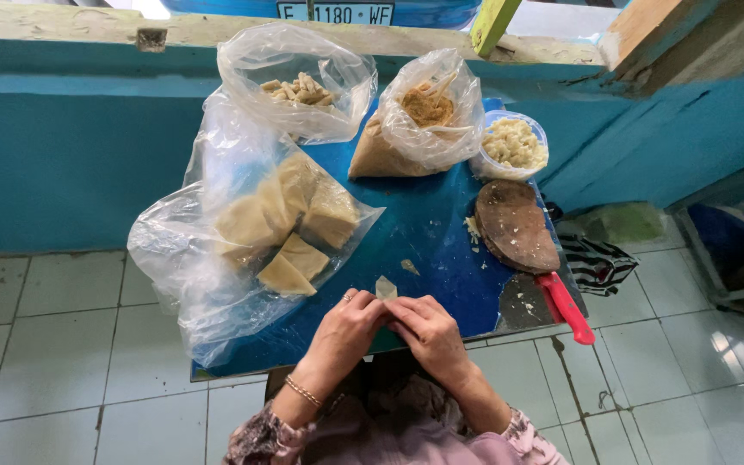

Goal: The person folds triangular dough wrappers around pieces of dough and filling at a small table, pinching the edges closed and setting the wrapped pieces aside, repeatedly taking new wrappers and filling from plastic bags to make more.

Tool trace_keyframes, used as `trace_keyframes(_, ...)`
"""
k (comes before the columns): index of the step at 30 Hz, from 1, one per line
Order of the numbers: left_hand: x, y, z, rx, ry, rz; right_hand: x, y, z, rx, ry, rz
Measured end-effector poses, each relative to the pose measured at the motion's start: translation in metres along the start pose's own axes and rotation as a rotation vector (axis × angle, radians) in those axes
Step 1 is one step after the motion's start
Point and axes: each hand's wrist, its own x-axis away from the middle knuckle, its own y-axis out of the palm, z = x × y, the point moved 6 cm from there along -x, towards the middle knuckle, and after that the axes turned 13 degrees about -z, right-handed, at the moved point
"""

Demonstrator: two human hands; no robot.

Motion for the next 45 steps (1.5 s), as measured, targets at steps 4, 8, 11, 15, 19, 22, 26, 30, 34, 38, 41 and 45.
trace_keyframes(4,-0.004,-0.001,-0.007,0.038,0.068,-0.089,-0.002,0.006,0.0,0.137,-0.129,-0.017)
trace_keyframes(8,-0.004,0.003,-0.013,0.076,-0.029,-0.006,-0.014,0.012,0.023,0.029,-0.06,-0.063)
trace_keyframes(11,-0.008,0.01,-0.021,0.138,-0.111,0.03,-0.026,0.012,0.047,-0.149,0.083,-0.169)
trace_keyframes(15,-0.016,0.012,-0.031,0.091,-0.212,0.038,-0.029,0.009,0.045,-0.186,0.147,-0.154)
trace_keyframes(19,-0.017,0.008,-0.036,0.202,-0.277,0.04,-0.011,-0.003,0.001,0.12,-0.013,0.044)
trace_keyframes(22,-0.011,0.003,-0.029,0.241,-0.26,0.108,-0.007,-0.002,-0.01,0.239,-0.002,-0.012)
trace_keyframes(26,0.0,0.003,-0.009,0.133,-0.143,0.149,-0.018,-0.008,0.005,0.146,0.069,-0.029)
trace_keyframes(30,-0.002,0.006,-0.007,0.073,-0.168,0.144,-0.028,-0.003,0.029,-0.141,0.271,-0.185)
trace_keyframes(34,-0.015,0.01,-0.022,0.048,-0.33,0.078,-0.025,-0.014,0.014,0.068,0.175,-0.032)
trace_keyframes(38,-0.015,0.008,-0.028,0.093,-0.4,0.11,-0.024,-0.012,-0.005,0.317,-0.04,-0.019)
trace_keyframes(41,-0.012,0.006,-0.016,0.079,-0.247,0.184,-0.031,-0.016,0.003,0.298,-0.061,0.003)
trace_keyframes(45,-0.011,0.01,-0.015,-0.068,-0.216,0.141,-0.033,-0.008,0.005,0.393,-0.06,-0.044)
